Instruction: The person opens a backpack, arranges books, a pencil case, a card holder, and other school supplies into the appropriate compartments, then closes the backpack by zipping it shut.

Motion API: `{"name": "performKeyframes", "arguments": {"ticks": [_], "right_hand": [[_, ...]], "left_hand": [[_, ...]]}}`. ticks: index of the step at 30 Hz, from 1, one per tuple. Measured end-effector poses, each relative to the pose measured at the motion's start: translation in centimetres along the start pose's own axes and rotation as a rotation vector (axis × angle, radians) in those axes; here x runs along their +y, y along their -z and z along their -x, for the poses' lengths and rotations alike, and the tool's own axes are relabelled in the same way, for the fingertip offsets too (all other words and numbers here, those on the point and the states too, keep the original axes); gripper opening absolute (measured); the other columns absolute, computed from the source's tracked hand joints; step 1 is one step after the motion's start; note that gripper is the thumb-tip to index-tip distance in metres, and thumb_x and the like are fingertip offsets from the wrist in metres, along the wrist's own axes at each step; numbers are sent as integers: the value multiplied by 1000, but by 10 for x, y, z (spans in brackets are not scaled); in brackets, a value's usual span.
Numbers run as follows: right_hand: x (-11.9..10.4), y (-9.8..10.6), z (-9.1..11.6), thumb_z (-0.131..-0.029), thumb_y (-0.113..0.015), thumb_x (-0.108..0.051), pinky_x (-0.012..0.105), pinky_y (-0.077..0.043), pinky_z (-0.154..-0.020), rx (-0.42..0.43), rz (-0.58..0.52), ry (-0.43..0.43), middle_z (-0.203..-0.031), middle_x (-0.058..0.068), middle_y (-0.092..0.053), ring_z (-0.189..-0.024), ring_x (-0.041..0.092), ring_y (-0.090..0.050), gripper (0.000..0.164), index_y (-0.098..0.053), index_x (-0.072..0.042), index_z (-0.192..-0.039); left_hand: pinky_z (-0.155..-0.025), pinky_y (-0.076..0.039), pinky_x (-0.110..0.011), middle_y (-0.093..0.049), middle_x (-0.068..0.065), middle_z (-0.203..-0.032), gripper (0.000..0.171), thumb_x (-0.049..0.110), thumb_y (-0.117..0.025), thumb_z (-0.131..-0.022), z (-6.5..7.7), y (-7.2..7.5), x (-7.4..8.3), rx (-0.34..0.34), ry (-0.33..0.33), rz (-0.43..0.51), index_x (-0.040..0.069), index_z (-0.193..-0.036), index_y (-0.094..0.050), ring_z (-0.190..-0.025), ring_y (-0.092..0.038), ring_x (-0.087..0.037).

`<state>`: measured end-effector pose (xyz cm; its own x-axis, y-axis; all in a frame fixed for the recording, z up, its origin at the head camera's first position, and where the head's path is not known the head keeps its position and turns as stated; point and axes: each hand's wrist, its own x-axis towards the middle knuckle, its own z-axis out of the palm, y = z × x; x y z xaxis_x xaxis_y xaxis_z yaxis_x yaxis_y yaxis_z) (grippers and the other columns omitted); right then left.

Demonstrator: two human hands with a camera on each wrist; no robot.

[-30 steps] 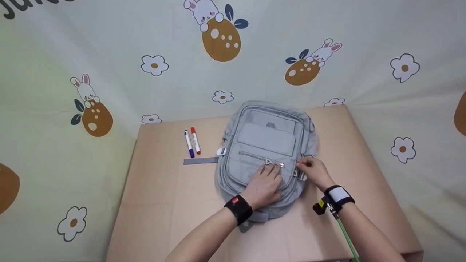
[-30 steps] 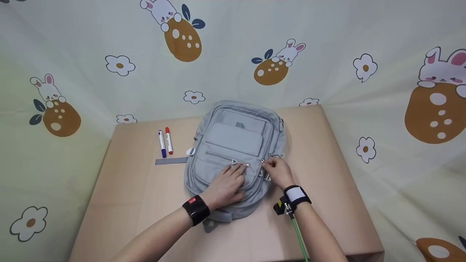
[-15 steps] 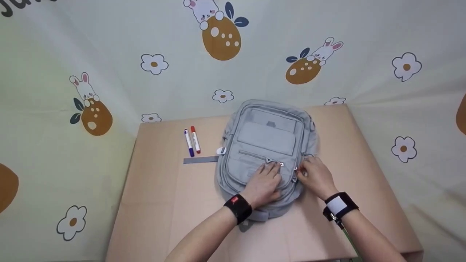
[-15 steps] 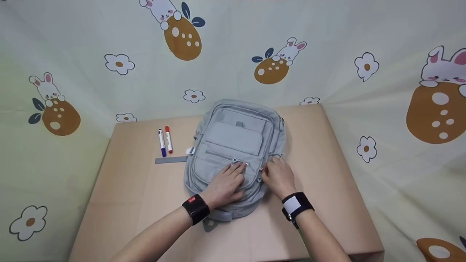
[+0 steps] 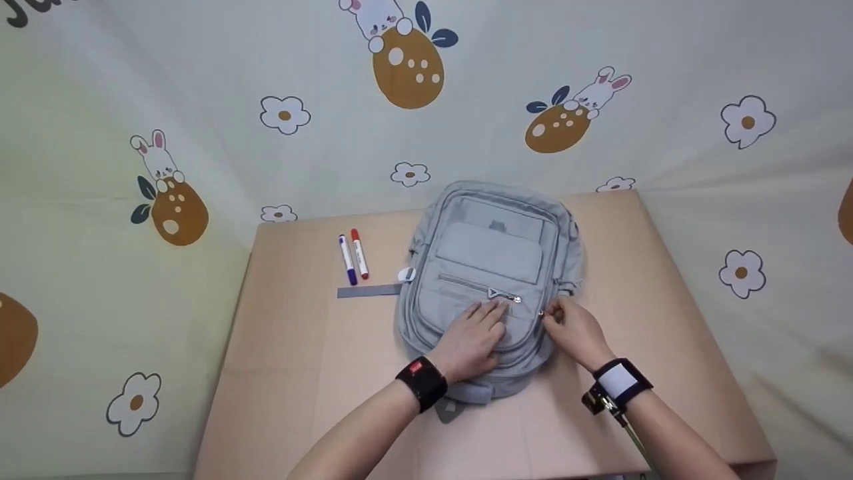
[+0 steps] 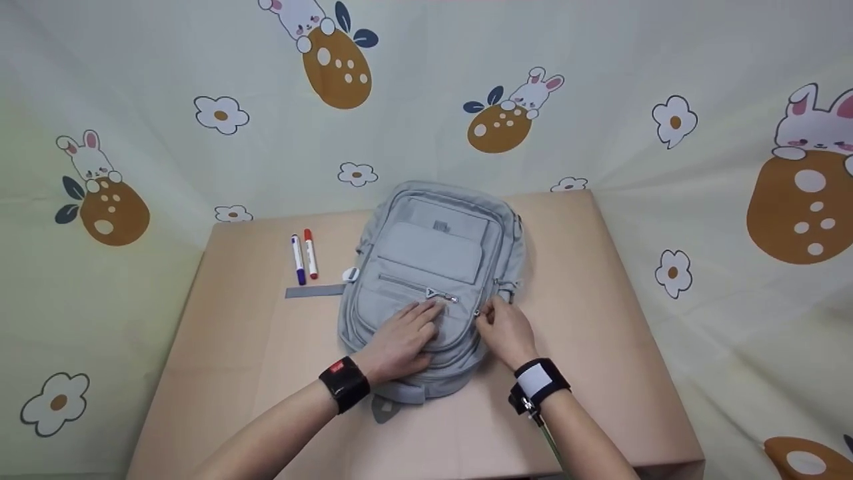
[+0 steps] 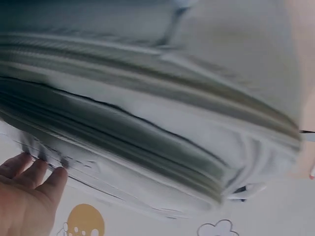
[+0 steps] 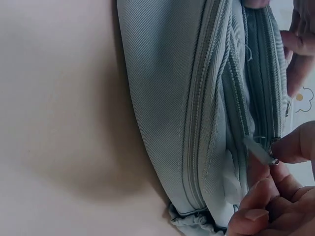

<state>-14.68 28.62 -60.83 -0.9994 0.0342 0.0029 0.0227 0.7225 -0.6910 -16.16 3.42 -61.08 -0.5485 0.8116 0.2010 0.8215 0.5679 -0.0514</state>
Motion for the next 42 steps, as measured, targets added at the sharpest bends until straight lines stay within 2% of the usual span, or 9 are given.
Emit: {"name": "performKeyframes", "arguments": {"ticks": [5, 8, 17, 21, 25, 30, 36, 38, 42], "right_hand": [[1, 2, 5, -90, -69, -10, 39, -51, -75, 10, -32, 22, -89, 5, -68, -83, 23, -64, 10, -65, -6, -98], [2, 2, 6, -89, -73, -10, 38, -53, -74, 36, -45, 41, -89, 4, -70, -82, 22, -65, 9, -68, -7, -95], [3, -4, 16, -84, -79, -5, 42, -54, -77, 103, -6, 108, -90, 6, -71, -84, 23, -67, 8, -73, -8, -89], [0, -10, 30, -82, -80, -4, 39, -51, -73, 109, 32, 158, -83, 0, -68, -79, 18, -63, 11, -73, -12, -83], [-6, -18, 44, -80, -82, -6, 34, -49, -69, 60, 44, 223, -79, -9, -63, -76, 13, -59, 16, -71, -18, -79], [-15, -24, 53, -80, -82, -7, 33, -51, -69, 26, 86, 302, -80, -10, -63, -76, 13, -60, 16, -70, -19, -80], [-16, -25, 52, -81, -83, -9, 33, -51, -69, 17, 118, 274, -80, -11, -65, -77, 11, -60, 15, -72, -19, -82], [-15, -25, 52, -81, -83, -10, 33, -51, -69, 12, 121, 263, -80, -12, -65, -77, 11, -60, 15, -72, -19, -83], [-15, -25, 53, -81, -84, -11, 34, -51, -70, 22, 122, 249, -80, -12, -63, -77, 11, -59, 16, -71, -20, -82]], "left_hand": [[-113, -39, -45, -55, -12, -148, 13, 26, -63, -97, 21, 0, -15, 58, -28, 8, 13, -101, -62, -139, -49, -28], [-111, -41, -43, -59, -9, -144, 14, 25, -59, -103, 28, 0, -22, 75, -17, 4, 12, -100, -64, -136, -52, -26], [-111, -42, -40, -61, -11, -141, 15, 21, -55, -106, 32, -4, -26, 55, 13, 11, 9, -104, -63, -135, -53, -26], [-112, -40, -39, -60, -11, -143, 16, 23, -52, -108, 32, -4, -24, 34, 25, 22, 9, -106, -62, -136, -53, -25], [-113, -39, -40, -59, -12, -144, 19, 24, -52, -108, 32, -3, -24, 13, 33, 30, 8, -110, -62, -137, -51, -26], [-114, -38, -40, -58, -11, -145, 20, 26, -53, -107, 32, -1, -26, 0, 31, 28, 9, -110, -63, -138, -50, -26], [-114, -38, -40, -59, -11, -143, 15, 23, -60, -103, 41, 1, -37, 39, -24, 35, 10, -107, -66, -136, -52, -28], [-113, -39, -41, -60, -12, -142, 14, 19, -62, -100, 47, 1, -45, 53, -38, 11, 9, -109, -66, -135, -53, -28], [-114, -38, -42, -60, -12, -142, 15, 12, -62, -98, 56, 4, -62, 51, -27, -59, 8, -111, -65, -135, -53, -28]]}}
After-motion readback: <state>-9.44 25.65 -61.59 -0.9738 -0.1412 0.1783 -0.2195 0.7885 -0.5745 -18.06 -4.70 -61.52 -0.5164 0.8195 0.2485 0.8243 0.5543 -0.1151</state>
